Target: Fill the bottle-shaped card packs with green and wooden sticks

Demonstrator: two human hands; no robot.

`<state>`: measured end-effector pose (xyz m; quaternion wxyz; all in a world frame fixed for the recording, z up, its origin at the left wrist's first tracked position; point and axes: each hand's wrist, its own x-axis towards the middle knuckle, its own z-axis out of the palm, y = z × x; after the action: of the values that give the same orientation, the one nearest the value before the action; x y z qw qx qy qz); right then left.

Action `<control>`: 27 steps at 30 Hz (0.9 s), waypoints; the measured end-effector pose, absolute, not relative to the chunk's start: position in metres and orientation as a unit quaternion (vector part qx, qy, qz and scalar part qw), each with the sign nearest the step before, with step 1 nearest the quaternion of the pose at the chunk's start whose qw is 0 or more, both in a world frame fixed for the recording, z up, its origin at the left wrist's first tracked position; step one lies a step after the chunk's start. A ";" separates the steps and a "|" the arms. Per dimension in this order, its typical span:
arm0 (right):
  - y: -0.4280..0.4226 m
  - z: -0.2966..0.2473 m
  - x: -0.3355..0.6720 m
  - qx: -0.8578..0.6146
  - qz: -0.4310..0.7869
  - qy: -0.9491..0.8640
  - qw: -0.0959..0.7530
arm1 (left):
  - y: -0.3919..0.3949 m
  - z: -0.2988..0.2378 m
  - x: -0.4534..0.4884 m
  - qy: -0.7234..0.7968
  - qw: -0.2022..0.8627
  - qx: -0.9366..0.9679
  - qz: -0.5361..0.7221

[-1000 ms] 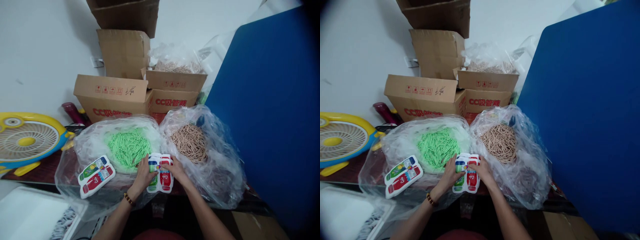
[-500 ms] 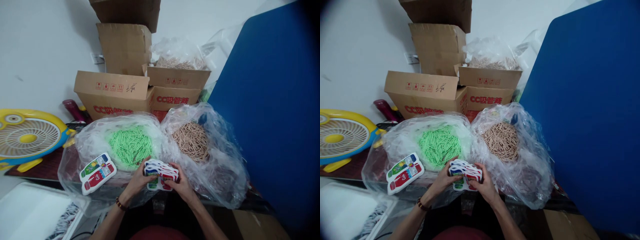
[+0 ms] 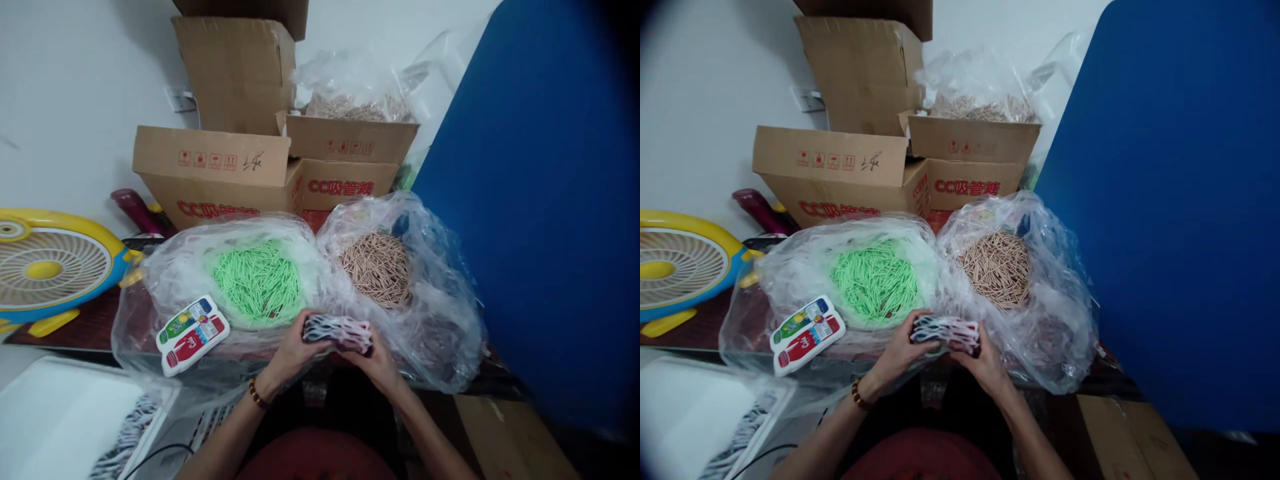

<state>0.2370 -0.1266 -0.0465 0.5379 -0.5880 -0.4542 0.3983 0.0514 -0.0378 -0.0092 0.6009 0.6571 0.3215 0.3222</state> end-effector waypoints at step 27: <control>-0.116 -0.055 0.231 -0.602 0.350 -0.508 0.506 | -0.037 -0.011 0.051 0.282 0.526 0.724 0.346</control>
<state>0.2307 -0.1155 -0.0551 0.5063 -0.6024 -0.5085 0.3496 0.0508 -0.0371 -0.0114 0.5255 0.7242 0.2822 0.3461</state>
